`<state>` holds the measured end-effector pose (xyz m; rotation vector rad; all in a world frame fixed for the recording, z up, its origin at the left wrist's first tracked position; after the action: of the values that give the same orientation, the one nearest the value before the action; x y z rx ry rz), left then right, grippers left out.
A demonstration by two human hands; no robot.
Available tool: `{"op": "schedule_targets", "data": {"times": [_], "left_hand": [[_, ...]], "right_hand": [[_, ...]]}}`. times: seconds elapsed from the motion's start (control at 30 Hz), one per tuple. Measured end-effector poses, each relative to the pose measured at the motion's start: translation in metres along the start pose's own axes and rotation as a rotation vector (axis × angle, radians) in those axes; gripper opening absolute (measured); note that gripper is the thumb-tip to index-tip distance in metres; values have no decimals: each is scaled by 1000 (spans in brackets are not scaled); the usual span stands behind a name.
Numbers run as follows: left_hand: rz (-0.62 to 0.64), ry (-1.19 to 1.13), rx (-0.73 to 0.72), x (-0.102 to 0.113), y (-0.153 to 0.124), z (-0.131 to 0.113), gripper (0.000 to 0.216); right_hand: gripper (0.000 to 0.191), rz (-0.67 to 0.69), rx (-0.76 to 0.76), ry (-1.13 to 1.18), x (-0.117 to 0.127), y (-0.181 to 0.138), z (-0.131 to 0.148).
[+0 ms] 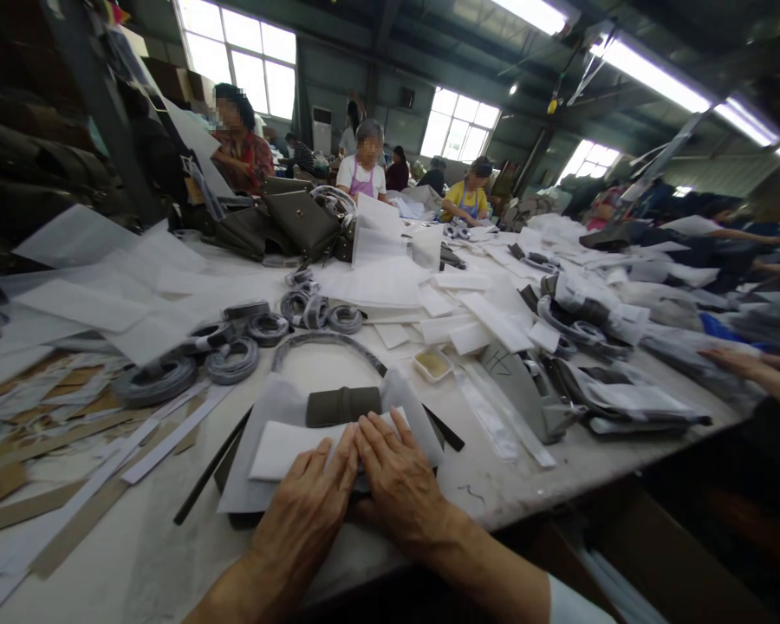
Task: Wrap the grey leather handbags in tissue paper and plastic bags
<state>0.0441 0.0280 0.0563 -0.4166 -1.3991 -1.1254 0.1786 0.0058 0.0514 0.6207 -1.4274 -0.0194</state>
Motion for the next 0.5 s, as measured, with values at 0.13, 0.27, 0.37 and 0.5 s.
{"op": "schedule_targets", "data": {"times": [0.13,0.27,0.37,0.5], "left_hand": [[-48,-19,-33,-3,6,0,50],[-159,-45,-59,-10,1,1,46],[-166,-94,-49,-14,-5,5,49],[-139,-144,-50,-12,-7,9,56]], "right_hand": [[69,-7,-51,-1,1,0,3],[60,6,-28,130,31,-4,3],[33,-105,-101,314,73,-28,-28],[24,-392,-787,238,123,-126,-131]]}}
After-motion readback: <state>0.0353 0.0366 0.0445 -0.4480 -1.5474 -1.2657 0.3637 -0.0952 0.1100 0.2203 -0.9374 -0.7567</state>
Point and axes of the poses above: each hand's wrist, its own y-axis towards the middle knuckle, its own x-axis out of the back of the hand, z = x × y, the point moved 4 cm from there along y, towards the middle knuckle, and after that the axes turned 6 degrees about -y, right-handed, at the moved point
